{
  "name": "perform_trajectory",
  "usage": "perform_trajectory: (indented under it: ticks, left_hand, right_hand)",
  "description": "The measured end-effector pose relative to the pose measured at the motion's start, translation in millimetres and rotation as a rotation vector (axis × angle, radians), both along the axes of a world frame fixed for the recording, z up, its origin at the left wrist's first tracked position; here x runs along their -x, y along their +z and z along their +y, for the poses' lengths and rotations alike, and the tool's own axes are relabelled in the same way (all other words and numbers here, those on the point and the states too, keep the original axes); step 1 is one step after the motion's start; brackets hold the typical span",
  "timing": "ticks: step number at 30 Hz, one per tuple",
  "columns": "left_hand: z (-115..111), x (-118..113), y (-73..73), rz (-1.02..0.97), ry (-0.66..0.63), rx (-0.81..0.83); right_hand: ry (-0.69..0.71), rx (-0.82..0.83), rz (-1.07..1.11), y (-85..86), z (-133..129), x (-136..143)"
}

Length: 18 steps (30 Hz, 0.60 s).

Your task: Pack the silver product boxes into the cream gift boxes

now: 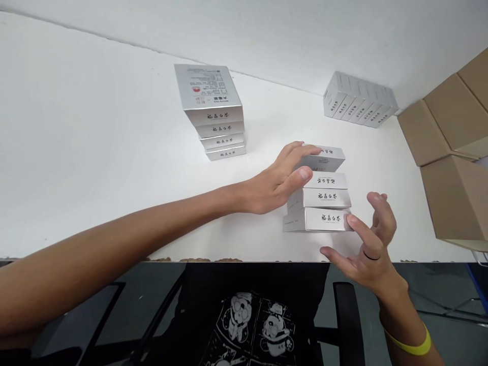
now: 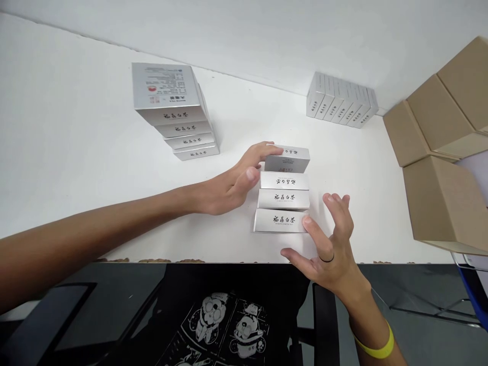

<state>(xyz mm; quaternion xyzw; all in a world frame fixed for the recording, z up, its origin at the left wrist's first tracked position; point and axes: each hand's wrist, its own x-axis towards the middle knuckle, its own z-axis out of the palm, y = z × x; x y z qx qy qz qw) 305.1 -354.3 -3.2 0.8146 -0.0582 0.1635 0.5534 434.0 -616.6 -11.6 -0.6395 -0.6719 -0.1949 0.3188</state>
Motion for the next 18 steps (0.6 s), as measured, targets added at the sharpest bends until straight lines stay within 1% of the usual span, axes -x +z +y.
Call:
perform_trajectory:
  ticks: [4, 8, 13, 18]
  left_hand:
    - [1.4, 2.3, 1.2, 0.025, -0.008, -0.032]
    - [2.8, 3.7, -0.8, 0.022, 0.026, -0.089]
    - [3.3, -1.4, -4.8, -0.015, 0.079, -0.07]
    - [2.1, -2.6, -2.5, 0.013, 0.117, -0.059]
  right_hand:
    - [0.013, 0.005, 0.033, -0.6, -0.8, 0.0]
    - [0.019, -0.01, 0.031, -1.1, -0.5, -1.8]
    - [0.039, -0.062, 0.018, 2.5, -1.1, 3.1]
    - [0.072, -0.069, 0.012, 4.5, -2.2, 8.0]
